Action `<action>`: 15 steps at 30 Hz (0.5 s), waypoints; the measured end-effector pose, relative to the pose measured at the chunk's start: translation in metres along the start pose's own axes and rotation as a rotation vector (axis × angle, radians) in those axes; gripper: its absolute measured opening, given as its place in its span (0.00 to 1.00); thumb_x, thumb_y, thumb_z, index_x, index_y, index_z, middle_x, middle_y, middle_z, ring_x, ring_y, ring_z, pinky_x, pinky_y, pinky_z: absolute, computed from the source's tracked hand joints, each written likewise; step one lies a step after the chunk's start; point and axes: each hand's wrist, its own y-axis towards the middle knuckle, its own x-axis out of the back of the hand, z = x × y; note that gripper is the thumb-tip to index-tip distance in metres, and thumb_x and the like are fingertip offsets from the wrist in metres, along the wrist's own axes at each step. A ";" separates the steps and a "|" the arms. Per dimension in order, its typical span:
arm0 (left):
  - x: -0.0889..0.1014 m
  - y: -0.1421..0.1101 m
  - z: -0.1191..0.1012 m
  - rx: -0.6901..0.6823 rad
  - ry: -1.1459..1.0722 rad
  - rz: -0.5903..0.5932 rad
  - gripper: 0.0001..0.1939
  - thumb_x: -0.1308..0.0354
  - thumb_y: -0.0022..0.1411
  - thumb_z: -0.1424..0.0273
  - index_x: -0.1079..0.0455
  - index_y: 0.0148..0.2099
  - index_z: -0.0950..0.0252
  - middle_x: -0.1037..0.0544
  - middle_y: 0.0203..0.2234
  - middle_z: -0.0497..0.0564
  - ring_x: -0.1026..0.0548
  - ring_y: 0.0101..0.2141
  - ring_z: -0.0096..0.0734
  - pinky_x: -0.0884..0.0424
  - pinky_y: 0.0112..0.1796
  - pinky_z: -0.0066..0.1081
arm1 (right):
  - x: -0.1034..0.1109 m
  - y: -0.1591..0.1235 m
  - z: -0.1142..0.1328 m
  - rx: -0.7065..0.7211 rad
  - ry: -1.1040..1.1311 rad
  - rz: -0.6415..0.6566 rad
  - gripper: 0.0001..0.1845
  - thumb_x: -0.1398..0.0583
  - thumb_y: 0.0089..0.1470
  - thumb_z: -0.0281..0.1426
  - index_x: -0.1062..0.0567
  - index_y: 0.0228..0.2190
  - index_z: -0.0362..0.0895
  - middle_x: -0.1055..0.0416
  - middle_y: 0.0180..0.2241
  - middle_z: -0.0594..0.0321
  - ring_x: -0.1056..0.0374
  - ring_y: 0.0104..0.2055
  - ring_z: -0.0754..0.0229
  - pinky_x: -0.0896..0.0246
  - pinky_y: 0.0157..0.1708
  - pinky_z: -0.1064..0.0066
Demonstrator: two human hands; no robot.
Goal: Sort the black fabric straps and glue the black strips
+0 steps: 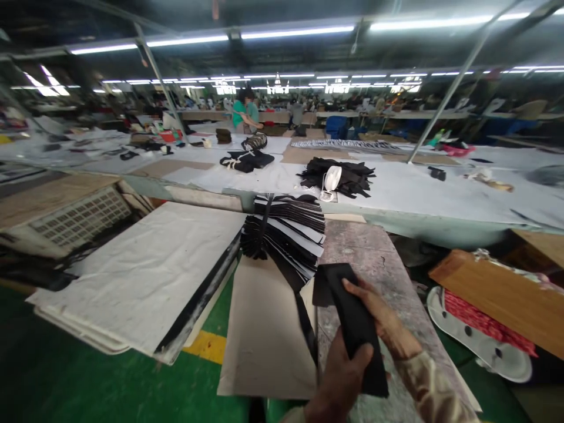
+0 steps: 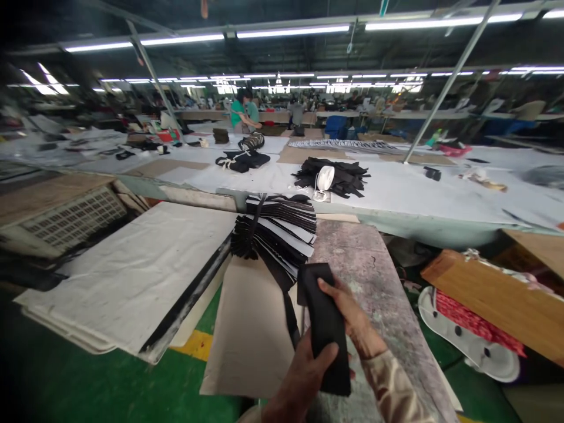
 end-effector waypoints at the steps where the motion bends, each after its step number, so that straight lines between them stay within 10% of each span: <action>1: -0.015 0.000 -0.007 -0.051 0.009 0.035 0.28 0.38 0.50 0.57 0.35 0.50 0.67 0.27 0.31 0.51 0.27 0.28 0.31 0.29 0.28 0.28 | 0.006 -0.004 0.019 0.035 -0.004 -0.003 0.29 0.31 0.38 0.35 0.29 0.45 0.45 0.25 0.26 0.64 0.31 0.22 0.61 0.33 0.22 0.73; 7: -0.042 0.012 0.025 -0.007 0.080 0.324 0.32 0.35 0.43 0.60 0.37 0.50 0.68 0.31 0.33 0.50 0.30 0.28 0.28 0.31 0.24 0.26 | 0.069 -0.026 0.043 0.153 -0.043 -0.064 0.37 0.30 0.39 0.36 0.32 0.52 0.50 0.23 0.36 0.62 0.28 0.26 0.59 0.31 0.23 0.72; 15: 0.121 0.003 0.110 0.223 0.373 -0.144 0.31 0.32 0.35 0.48 0.37 0.34 0.63 0.29 0.26 0.46 0.29 0.26 0.28 0.34 0.32 0.31 | 0.184 0.017 -0.145 -0.152 -0.325 -0.267 0.26 0.34 0.25 0.44 0.23 0.32 0.46 0.23 0.35 0.53 0.28 0.43 0.39 0.31 0.43 0.56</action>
